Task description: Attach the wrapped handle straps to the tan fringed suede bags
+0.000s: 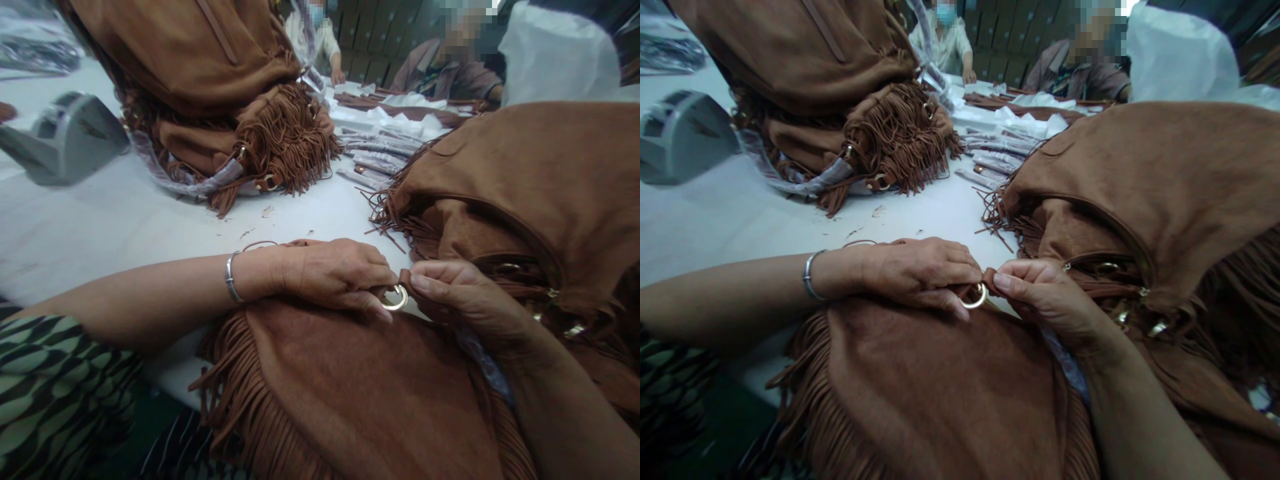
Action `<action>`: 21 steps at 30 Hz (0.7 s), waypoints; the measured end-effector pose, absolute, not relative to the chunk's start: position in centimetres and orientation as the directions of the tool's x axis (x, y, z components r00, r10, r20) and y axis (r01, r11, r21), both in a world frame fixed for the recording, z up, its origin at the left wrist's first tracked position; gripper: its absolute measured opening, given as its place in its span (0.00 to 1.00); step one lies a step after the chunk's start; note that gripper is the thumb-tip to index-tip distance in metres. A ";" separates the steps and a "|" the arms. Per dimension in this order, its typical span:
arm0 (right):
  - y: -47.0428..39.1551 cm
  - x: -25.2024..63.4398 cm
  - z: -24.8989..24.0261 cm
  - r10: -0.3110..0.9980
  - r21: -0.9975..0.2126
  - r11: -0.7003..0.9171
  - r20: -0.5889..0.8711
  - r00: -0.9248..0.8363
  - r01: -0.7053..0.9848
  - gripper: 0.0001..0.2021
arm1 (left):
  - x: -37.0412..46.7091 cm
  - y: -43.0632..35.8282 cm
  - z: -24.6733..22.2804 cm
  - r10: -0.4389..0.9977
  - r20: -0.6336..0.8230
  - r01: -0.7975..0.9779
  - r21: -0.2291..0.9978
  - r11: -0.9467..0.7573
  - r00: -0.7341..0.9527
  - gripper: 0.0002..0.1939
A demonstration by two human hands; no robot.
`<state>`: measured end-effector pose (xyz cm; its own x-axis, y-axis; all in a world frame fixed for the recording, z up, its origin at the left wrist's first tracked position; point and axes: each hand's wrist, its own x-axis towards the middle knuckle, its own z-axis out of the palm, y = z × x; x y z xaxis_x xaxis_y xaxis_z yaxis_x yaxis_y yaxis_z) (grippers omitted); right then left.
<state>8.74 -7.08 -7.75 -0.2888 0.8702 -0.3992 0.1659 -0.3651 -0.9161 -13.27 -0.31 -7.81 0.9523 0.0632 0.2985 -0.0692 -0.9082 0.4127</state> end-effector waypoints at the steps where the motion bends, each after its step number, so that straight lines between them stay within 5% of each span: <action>1: -7.1 8.7 -7.8 0.868 -0.915 -0.368 -0.402 -0.291 0.164 0.20 | -13.3 -0.3 -7.8 0.058 0.304 -0.076 0.413 -0.907 0.951 0.18; 21: -6.7 8.9 -8.5 0.821 -0.903 -0.395 -0.431 -0.375 0.172 0.18 | -13.6 0.0 -7.0 0.039 0.178 -0.077 0.603 -0.794 0.983 0.14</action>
